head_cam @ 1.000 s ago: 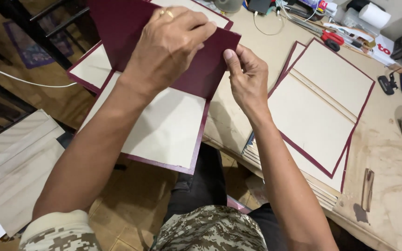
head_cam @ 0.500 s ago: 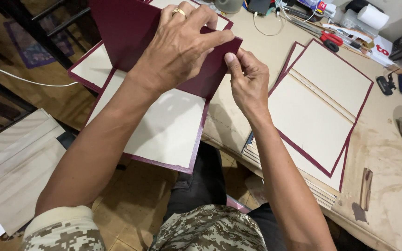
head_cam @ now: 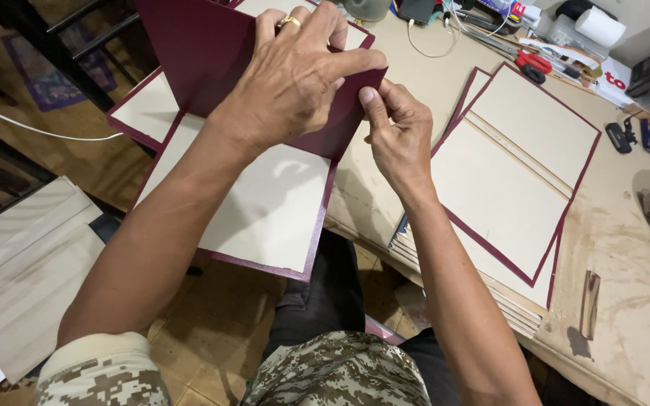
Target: Assembling book covers by applying glue to the edges of the cover material and folding it over cardboard inserts.
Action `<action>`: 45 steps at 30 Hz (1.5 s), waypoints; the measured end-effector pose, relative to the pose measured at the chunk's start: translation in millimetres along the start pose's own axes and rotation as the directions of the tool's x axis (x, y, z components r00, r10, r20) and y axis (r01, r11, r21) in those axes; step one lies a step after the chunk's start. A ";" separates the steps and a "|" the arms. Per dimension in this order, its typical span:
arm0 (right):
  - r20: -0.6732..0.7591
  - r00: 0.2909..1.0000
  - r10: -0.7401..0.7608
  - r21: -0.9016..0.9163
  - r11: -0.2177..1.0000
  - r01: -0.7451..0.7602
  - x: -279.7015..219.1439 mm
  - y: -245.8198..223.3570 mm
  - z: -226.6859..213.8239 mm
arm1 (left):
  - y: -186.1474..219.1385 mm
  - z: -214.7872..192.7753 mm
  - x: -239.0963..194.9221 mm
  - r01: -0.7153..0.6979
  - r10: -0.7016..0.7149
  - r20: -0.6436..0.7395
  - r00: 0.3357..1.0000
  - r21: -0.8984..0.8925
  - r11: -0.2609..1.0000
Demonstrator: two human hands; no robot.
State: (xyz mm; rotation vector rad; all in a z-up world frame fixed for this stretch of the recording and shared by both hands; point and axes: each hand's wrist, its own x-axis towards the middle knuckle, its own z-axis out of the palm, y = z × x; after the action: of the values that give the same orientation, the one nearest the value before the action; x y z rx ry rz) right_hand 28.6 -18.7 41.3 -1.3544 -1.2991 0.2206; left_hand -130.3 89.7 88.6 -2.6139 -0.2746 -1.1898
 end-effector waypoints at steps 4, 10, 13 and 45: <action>0.034 0.998 -0.048 -0.011 0.999 0.048 1.8 -1.2 0.2 | -5.3 -1.3 -2.0 -0.015 0.016 -0.017 1.000 0.022 1.000; 0.021 0.999 -0.029 0.000 1.000 0.029 2.5 0.1 1.3 | -7.2 0.7 -5.6 0.003 -0.014 -0.087 0.996 -0.134 0.991; 0.005 1.000 -0.012 0.011 1.000 0.012 2.6 1.6 1.9 | -8.0 3.0 -4.6 -0.006 0.001 -0.084 0.996 -0.060 0.998; 0.061 0.997 0.039 -0.047 0.998 -0.037 -6.7 -16.3 -3.6 | -73.4 -13.5 -54.8 -0.033 0.039 -0.122 0.992 0.050 0.998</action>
State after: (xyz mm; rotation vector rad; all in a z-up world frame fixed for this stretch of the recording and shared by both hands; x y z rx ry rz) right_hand 20.2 -30.9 51.6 -1.4214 -1.3374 0.2620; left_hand -195.5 151.7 66.8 -2.4825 -0.2272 -1.3091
